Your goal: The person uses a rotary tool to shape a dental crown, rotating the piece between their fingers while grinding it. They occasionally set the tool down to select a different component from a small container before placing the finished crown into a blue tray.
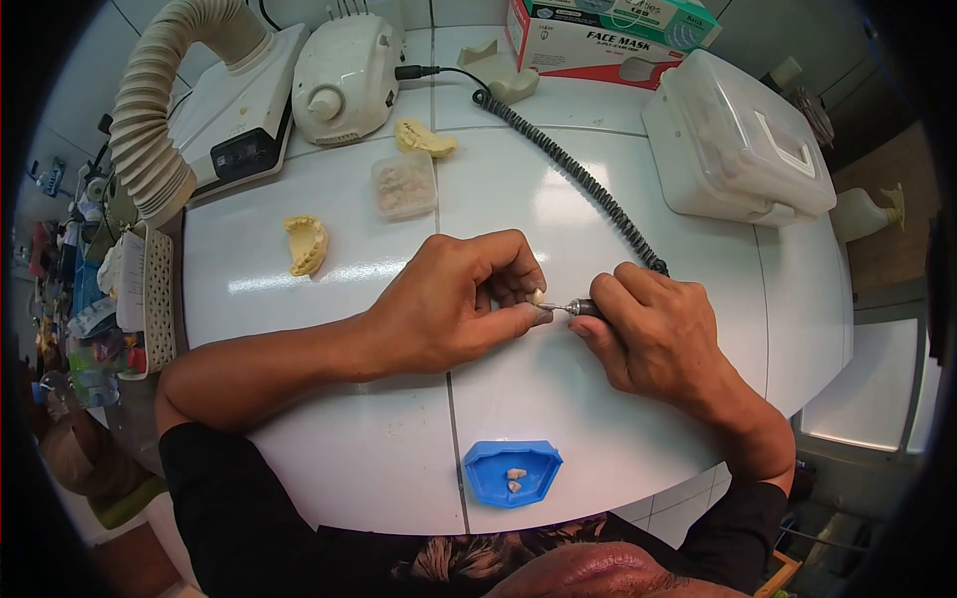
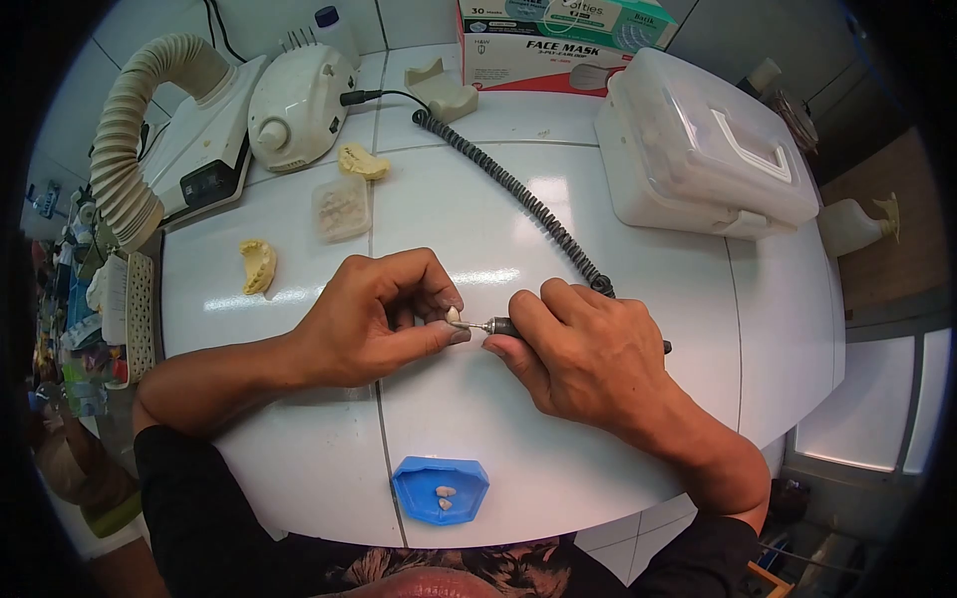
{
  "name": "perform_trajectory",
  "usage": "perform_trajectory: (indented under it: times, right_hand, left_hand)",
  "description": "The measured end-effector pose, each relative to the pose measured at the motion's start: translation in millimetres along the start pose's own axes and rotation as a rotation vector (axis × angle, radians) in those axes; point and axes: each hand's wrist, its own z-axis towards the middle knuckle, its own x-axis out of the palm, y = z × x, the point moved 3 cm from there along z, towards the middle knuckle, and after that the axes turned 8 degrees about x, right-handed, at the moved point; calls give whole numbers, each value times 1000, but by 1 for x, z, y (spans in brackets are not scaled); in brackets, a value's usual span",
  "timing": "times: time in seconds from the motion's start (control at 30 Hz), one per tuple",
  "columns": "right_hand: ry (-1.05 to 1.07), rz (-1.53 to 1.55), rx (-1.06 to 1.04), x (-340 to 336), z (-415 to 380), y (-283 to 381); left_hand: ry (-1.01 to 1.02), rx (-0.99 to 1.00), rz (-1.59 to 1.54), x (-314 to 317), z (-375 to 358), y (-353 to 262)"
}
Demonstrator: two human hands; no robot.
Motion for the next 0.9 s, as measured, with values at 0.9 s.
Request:
perform_trajectory:
  times: [0.9]
  right_hand:
    - [-5,-22,34,1,1,-2]
  left_hand:
    - [-30,24,32,2,-1,-1]
